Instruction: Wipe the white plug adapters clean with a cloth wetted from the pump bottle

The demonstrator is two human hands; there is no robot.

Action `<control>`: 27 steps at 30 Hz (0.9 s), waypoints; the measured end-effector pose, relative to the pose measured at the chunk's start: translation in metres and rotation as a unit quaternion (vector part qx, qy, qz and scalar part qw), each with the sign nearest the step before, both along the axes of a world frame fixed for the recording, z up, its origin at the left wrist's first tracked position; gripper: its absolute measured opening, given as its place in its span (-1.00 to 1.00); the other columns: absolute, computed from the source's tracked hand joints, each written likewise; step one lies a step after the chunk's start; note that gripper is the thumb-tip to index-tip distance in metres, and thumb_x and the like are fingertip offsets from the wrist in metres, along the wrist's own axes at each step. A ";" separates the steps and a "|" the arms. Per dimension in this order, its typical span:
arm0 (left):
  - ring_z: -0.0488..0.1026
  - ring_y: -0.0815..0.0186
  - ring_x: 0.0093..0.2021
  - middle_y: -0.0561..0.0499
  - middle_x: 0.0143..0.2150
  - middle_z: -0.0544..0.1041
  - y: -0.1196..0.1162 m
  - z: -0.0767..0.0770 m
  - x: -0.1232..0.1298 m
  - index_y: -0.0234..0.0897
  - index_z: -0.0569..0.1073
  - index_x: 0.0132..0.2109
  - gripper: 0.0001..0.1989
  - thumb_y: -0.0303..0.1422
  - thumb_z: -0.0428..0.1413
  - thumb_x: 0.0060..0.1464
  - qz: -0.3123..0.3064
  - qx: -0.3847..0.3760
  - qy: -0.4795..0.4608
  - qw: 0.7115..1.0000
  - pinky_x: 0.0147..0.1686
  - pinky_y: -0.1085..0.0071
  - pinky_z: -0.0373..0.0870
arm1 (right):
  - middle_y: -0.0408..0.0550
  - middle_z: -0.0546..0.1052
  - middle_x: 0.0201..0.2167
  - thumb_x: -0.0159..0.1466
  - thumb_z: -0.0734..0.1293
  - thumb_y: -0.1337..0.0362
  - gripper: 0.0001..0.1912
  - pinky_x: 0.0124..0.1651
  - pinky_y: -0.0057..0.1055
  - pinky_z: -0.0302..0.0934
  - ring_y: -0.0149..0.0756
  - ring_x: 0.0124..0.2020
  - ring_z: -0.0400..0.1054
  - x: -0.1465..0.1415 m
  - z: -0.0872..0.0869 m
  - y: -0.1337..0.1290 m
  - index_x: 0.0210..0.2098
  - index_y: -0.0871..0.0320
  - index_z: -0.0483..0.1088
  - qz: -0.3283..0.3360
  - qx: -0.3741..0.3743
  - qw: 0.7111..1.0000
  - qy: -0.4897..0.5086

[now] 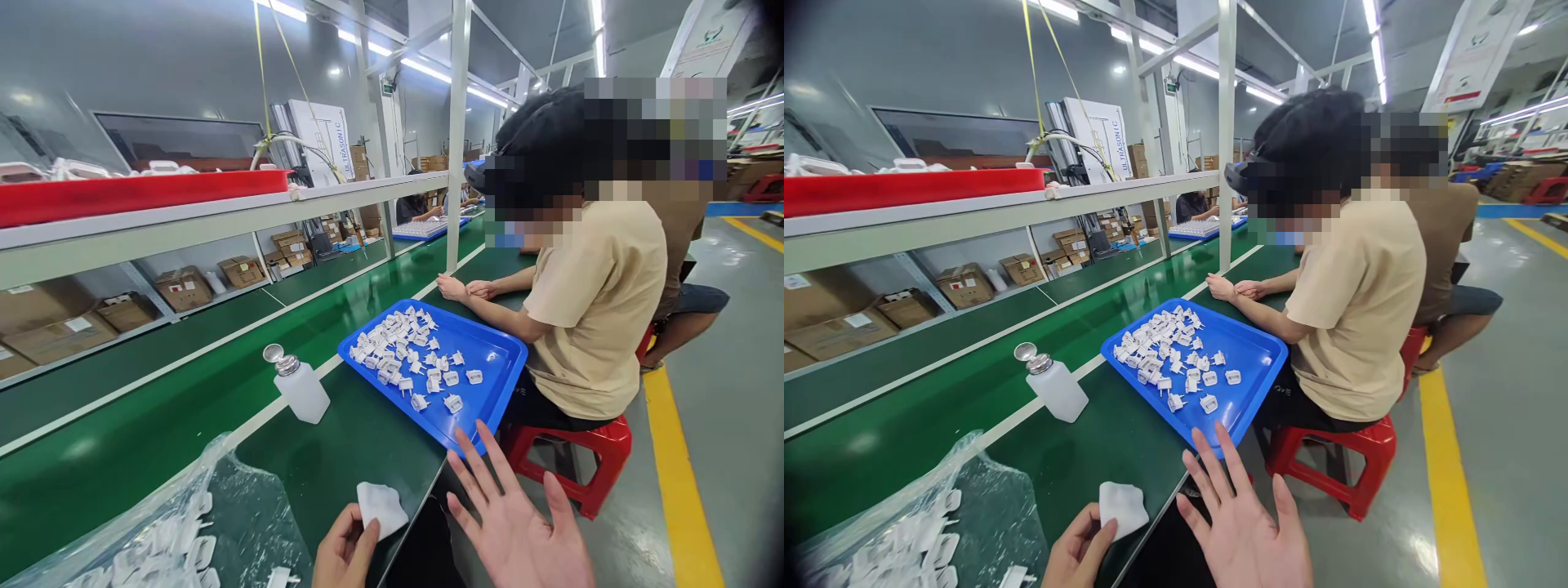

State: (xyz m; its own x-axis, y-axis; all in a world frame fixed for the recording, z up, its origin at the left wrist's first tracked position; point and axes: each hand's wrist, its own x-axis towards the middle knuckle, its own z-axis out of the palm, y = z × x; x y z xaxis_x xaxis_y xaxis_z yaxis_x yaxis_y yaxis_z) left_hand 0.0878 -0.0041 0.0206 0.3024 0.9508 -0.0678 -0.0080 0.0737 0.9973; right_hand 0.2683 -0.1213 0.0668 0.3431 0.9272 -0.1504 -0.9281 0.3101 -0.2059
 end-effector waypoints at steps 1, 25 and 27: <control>0.47 0.22 -0.34 0.03 -0.45 0.56 0.000 0.001 0.000 -0.27 0.57 -0.40 -0.60 0.00 0.35 -0.11 -0.004 0.001 0.000 1.000 -0.24 0.46 0.40 | -0.13 0.29 0.40 0.22 0.15 -0.36 -0.24 0.15 -0.09 0.30 -0.09 0.46 -0.02 0.000 -0.001 0.000 0.24 -0.13 0.42 -0.003 -0.010 1.000 -0.001; 0.49 0.24 -0.32 0.01 -0.41 0.57 -0.001 -0.003 0.001 -0.28 0.56 -0.37 -0.65 -0.06 0.35 -0.07 -0.011 -0.001 0.003 1.000 -0.24 0.50 0.45 | -0.04 0.38 0.33 0.20 0.17 -0.30 -0.25 -0.08 -0.27 0.35 -0.10 0.05 0.33 -0.011 -0.009 0.003 0.17 -0.03 0.51 -0.002 -0.034 0.999 -0.012; 0.50 0.24 -0.33 0.00 -0.41 0.57 -0.001 -0.004 0.001 -0.28 0.56 -0.37 -0.64 -0.05 0.35 -0.07 -0.010 0.000 0.003 1.000 -0.24 0.50 0.45 | -0.05 0.38 0.32 0.20 0.16 -0.31 -0.25 -0.09 -0.27 0.35 -0.10 0.06 0.33 -0.011 -0.010 0.004 0.16 -0.04 0.52 0.001 -0.038 0.999 -0.019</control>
State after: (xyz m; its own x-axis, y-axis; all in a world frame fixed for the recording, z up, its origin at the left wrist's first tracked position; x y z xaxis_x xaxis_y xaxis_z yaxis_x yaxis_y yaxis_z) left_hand 0.0889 -0.0047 0.0168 0.3217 0.9443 -0.0692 0.0000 0.0731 0.9973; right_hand 0.2569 -0.1171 0.0565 0.3480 0.9145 -0.2064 -0.9197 0.2903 -0.2645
